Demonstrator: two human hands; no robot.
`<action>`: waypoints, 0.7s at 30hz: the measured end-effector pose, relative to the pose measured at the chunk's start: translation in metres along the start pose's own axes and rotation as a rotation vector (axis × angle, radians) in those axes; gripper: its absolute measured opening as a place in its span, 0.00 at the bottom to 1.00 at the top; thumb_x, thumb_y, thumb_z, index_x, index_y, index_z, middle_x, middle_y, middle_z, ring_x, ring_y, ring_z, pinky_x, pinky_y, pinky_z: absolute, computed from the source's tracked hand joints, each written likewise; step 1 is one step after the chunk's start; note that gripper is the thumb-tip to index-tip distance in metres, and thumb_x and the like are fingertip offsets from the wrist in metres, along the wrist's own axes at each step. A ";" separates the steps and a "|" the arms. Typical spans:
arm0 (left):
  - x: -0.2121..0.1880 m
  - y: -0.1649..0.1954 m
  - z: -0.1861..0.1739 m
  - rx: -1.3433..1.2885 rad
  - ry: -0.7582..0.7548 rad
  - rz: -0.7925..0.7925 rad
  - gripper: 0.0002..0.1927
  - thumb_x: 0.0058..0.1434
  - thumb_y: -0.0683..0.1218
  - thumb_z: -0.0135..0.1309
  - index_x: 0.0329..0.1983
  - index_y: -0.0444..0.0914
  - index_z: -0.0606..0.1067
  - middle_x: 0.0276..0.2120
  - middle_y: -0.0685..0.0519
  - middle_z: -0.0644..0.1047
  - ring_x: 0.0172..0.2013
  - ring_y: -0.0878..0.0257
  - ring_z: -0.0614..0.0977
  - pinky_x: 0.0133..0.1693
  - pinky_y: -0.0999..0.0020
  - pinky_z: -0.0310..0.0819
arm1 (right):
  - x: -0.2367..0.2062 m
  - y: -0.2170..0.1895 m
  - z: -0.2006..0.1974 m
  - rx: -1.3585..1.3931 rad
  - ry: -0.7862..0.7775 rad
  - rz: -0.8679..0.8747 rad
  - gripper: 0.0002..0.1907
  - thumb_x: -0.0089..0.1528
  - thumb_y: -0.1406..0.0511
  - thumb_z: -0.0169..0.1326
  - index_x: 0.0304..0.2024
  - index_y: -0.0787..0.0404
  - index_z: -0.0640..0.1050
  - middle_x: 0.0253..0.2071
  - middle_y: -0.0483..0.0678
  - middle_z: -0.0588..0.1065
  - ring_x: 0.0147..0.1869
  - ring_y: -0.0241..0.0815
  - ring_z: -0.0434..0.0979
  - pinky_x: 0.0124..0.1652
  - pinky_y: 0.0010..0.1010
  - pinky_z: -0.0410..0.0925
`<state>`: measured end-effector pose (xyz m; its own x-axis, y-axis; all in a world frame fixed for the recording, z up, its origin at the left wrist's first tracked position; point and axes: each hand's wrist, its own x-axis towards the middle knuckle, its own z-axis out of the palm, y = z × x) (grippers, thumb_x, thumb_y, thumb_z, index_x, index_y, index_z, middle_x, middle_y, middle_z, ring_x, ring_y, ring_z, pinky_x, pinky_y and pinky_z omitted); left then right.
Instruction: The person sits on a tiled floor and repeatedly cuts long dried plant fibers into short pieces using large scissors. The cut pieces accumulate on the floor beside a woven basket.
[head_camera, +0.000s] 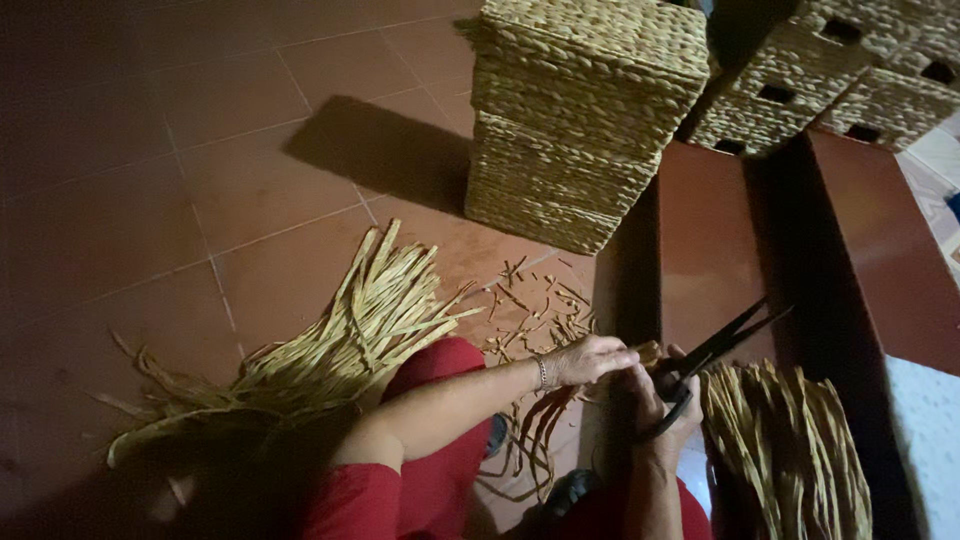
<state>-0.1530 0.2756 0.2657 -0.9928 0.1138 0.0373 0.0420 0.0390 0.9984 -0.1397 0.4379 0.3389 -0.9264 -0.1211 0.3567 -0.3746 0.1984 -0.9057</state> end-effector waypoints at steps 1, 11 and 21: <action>0.000 0.000 -0.001 -0.011 -0.031 -0.013 0.25 0.72 0.62 0.46 0.49 0.38 0.79 0.28 0.58 0.73 0.26 0.72 0.73 0.28 0.74 0.71 | 0.000 -0.002 0.001 0.053 -0.005 -0.005 0.27 0.61 0.70 0.66 0.60 0.70 0.74 0.42 0.47 0.76 0.42 0.35 0.75 0.42 0.25 0.70; -0.005 0.001 -0.006 0.048 -0.111 -0.119 0.32 0.69 0.68 0.44 0.45 0.35 0.80 0.28 0.58 0.73 0.31 0.70 0.75 0.32 0.68 0.78 | -0.002 0.011 0.005 0.177 0.018 0.070 0.22 0.58 0.71 0.68 0.53 0.70 0.76 0.36 0.44 0.74 0.37 0.33 0.73 0.38 0.25 0.69; -0.012 -0.011 -0.003 0.218 0.392 0.107 0.33 0.62 0.70 0.51 0.42 0.36 0.79 0.33 0.50 0.81 0.35 0.63 0.82 0.39 0.63 0.80 | 0.005 0.023 -0.001 0.231 0.159 -0.005 0.25 0.58 0.70 0.69 0.55 0.69 0.74 0.45 0.46 0.78 0.44 0.35 0.79 0.45 0.25 0.75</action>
<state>-0.1415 0.2705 0.2539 -0.9473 -0.2542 0.1948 0.1271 0.2599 0.9572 -0.1527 0.4428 0.3203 -0.9258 0.0359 0.3762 -0.3773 -0.0311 -0.9256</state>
